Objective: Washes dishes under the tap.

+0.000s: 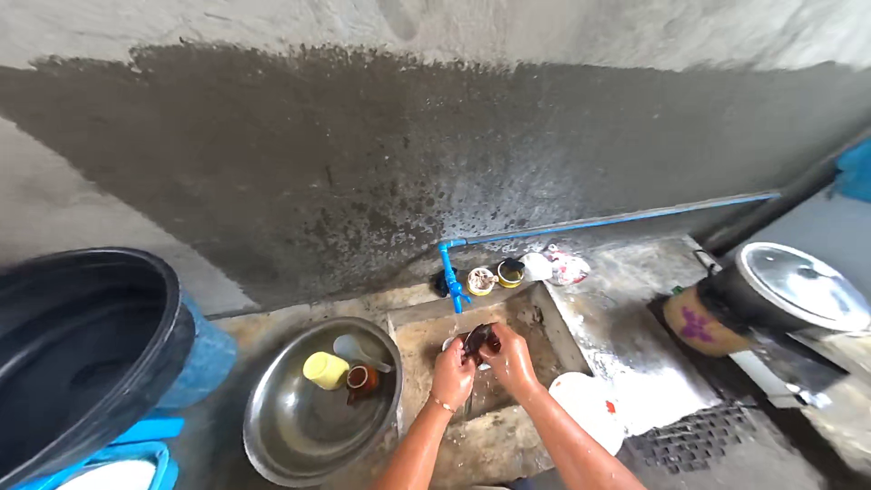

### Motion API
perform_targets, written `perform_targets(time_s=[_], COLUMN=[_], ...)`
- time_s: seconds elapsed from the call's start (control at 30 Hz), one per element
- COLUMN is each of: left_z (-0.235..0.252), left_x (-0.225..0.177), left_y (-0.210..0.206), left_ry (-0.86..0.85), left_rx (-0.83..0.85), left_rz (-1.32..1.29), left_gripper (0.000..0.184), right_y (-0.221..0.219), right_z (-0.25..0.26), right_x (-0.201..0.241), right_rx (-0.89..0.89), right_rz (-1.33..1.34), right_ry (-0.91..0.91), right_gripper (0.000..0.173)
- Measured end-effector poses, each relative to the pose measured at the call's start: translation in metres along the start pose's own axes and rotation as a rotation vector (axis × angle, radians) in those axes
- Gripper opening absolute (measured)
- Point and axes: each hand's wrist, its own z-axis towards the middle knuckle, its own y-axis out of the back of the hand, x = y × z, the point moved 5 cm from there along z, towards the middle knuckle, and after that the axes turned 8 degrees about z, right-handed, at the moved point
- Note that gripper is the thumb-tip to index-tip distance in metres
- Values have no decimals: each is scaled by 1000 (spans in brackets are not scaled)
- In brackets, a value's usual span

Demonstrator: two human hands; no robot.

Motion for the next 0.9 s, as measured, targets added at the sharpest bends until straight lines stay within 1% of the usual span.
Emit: perform_targets(time_s=[0.07,0.1,0.2,0.27,0.37,0.47,0.57,0.7,0.77,0.83,0.9], left_z=[-5,-7,-9,-12,-18,-21,-25,-28,-29,-30,-28], left_x=[-8,-12,-18,-19,-19,-20,-22,-28,-31,-29,-21], left_y=[-1,-1,1,3,3,8,10,1,-2,0,4], left_ry=[-11,-5,18,14,6,18,21,23,37,50,55], left_rx=[25,30,28,36,54,57,50,32,31,18,-10], left_rz=[-3,-4,-39,-26,5,70,91,127,147,115,19], left_gripper=[36,36,35,34,34,35,34,34,35,35,34], right_y=[7,9,15,15,15,11,10,15,17,17,15], right_z=[-8,-11,-22,-27,-32,-34,-34,-34,-34,-32,-29], right_x=[4,4,9,12,17,22,21,21,21,18,13], right_rx=[-98,-111,-49,-14,-81,-107,-83,-67,-80,-40,41], right_rz=[-6,10,76,64,-17,-53,-57,-118,-129,-84,18], right_ry=[77,103,138,104,106,147,163,88,94,121,140], right_gripper=[19,19,28,32,24,22,20,21,19,19,23])
